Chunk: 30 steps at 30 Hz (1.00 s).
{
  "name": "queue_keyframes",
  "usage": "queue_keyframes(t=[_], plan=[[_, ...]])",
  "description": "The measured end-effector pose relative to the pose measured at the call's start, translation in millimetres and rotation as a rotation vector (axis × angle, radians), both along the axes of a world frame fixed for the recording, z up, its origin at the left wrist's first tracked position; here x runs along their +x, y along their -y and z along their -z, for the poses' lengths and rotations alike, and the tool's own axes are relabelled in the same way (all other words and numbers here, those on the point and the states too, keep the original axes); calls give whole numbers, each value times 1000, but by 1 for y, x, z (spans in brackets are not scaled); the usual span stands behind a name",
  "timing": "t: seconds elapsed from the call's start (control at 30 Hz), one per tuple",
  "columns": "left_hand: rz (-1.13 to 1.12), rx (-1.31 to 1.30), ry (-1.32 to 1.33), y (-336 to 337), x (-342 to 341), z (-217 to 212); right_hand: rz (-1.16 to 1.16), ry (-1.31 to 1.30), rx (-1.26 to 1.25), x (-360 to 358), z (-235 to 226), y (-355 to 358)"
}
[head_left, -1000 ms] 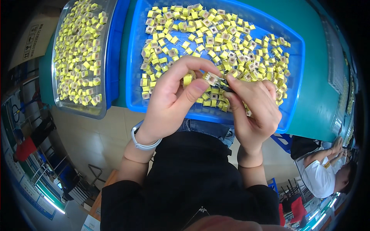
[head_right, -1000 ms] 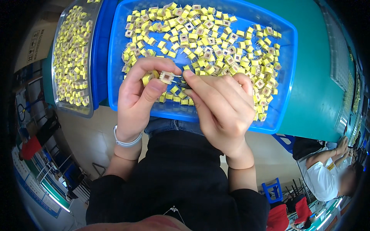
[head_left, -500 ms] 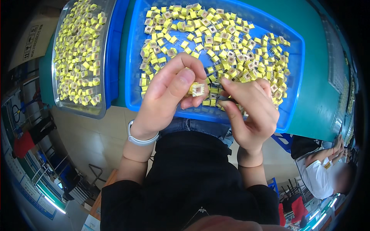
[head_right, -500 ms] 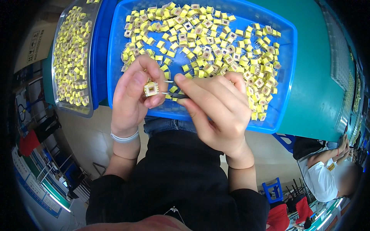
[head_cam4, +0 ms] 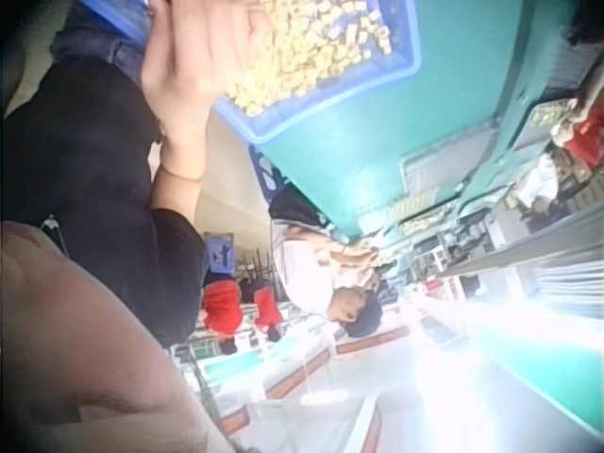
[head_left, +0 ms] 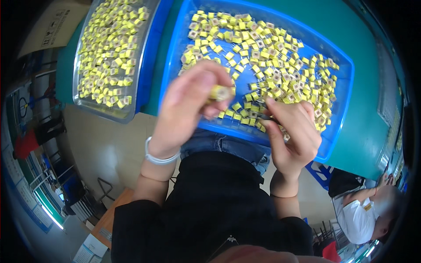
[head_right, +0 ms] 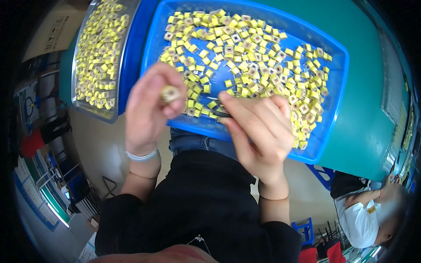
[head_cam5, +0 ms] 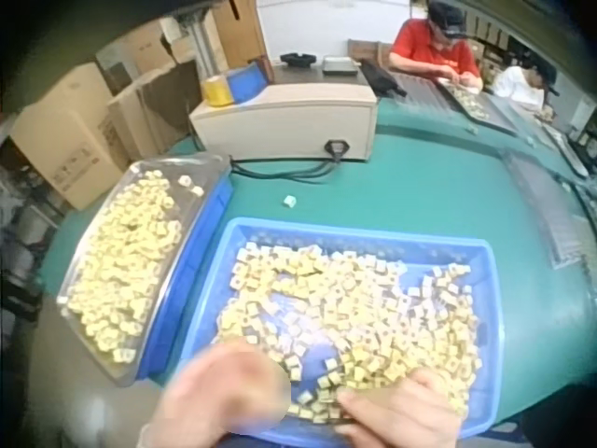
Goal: Assembling small yellow electronic components by inserting internal parts using tweezers.
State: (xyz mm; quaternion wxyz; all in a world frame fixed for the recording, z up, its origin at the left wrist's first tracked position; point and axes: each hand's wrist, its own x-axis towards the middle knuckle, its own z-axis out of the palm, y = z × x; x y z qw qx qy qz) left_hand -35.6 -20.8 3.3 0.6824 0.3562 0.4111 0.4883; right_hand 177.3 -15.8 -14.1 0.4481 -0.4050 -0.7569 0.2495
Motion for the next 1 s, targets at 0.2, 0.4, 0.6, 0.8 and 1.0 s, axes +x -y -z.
queue_keyframes(t=[0.2, 0.4, 0.6, 0.8, 1.0], plan=[[-739, 378, -1069, 2, -86, -19, 54, -9, -42, 1, -5, 5], [-593, 465, -1557, 8, -111, -19, 84, 26, -68, 8, -5, 8], [-597, 994, -974, 14, -85, -90, 295, -191, -258, 2, 11, 10], [-651, 1042, -957, 67, -149, -119, 300, -548, -220, 4, 4, 9], [-612, 1133, -928, 53, -80, -105, 158, -776, 192, 30, -73, 25]])
